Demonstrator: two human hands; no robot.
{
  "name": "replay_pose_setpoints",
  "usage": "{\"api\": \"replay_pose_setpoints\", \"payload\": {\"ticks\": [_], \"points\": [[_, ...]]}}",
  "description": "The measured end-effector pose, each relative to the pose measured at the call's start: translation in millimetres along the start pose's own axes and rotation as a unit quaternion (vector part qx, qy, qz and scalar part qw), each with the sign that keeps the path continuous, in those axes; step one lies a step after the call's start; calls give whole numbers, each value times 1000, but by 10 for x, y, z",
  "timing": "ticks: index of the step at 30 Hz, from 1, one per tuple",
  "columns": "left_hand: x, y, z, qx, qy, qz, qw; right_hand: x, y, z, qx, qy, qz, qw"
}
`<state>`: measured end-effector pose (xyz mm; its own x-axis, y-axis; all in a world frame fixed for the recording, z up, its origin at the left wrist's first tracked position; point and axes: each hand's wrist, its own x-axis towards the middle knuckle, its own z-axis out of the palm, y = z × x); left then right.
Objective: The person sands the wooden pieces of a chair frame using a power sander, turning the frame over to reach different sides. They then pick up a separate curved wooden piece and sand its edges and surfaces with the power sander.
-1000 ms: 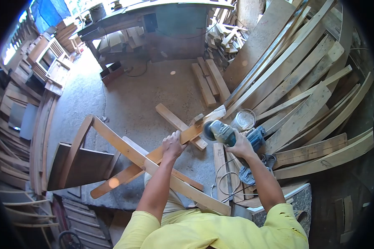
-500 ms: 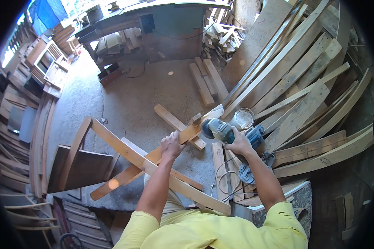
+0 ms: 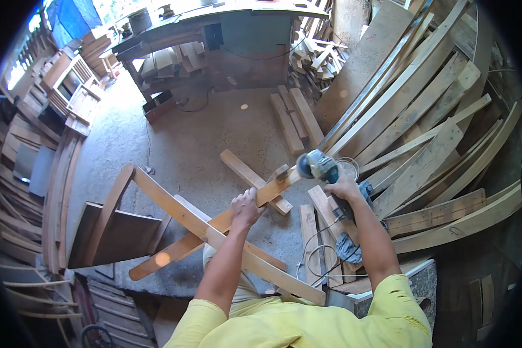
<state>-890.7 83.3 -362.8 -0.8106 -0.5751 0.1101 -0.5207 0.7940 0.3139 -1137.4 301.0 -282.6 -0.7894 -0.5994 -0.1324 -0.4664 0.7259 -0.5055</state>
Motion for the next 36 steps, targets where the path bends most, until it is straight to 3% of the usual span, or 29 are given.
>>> {"api": "replay_pose_setpoints", "payload": {"ticks": [5, 6, 7, 8, 9, 11, 15, 17, 18, 19, 21, 25, 27, 29, 33, 36], "points": [[1, 85, -156, -40, -47, -18, 998, 207, 746, -27, 91, 93, 80, 988], [91, 116, -138, -39, -45, -13, 998, 71, 833, -17, 195, 107, 104, 969], [203, 171, -70, -73, 56, 4, 996, -83, 924, 16, 298, 119, 127, 939], [284, 250, -13, -107, 154, 20, 982, -278, 1002, 33, 308, 118, 143, 933], [425, 391, -44, -107, 151, 23, 983, -490, 1084, 77, 317, 116, 159, 928], [816, 792, -145, -124, 111, 123, 978, -881, 1324, 294, 359, 115, 151, 914], [1207, 1327, 147, 25, 57, 168, 984, -1701, 1474, 534, 288, 146, 205, 924], [1299, 1496, 192, 81, -159, 104, 978, -2008, 1527, 607, 260, 157, 215, 928], [1343, 1490, 371, 66, -94, 112, 987, -2155, 1402, 504, 283, 143, 248, 916], [1394, 1518, 450, 68, -99, 117, 986, -2224, 1501, 540, 286, 144, 254, 913], [1493, 1556, 561, -36, -131, 22, 990, -2440, 1757, 682, 266, 148, 252, 919], [1665, 1549, 764, -90, -101, 61, 989, -2677, 2026, 780, 299, 165, 276, 898], [1775, 1609, 802, -124, -113, 37, 985, -2750, 2019, 751, 297, 189, 258, 900], [1838, 1553, 783, -216, -129, 91, 964, -2787, 1983, 695, 306, 186, 279, 891], [1745, 1408, 878, -279, -15, 163, 946, -2834, 2012, 717, 324, 198, 277, 883], [1719, 1407, 1028, -206, 40, 192, 959, -2815, 1945, 668, 279, 191, 301, 892]]}}
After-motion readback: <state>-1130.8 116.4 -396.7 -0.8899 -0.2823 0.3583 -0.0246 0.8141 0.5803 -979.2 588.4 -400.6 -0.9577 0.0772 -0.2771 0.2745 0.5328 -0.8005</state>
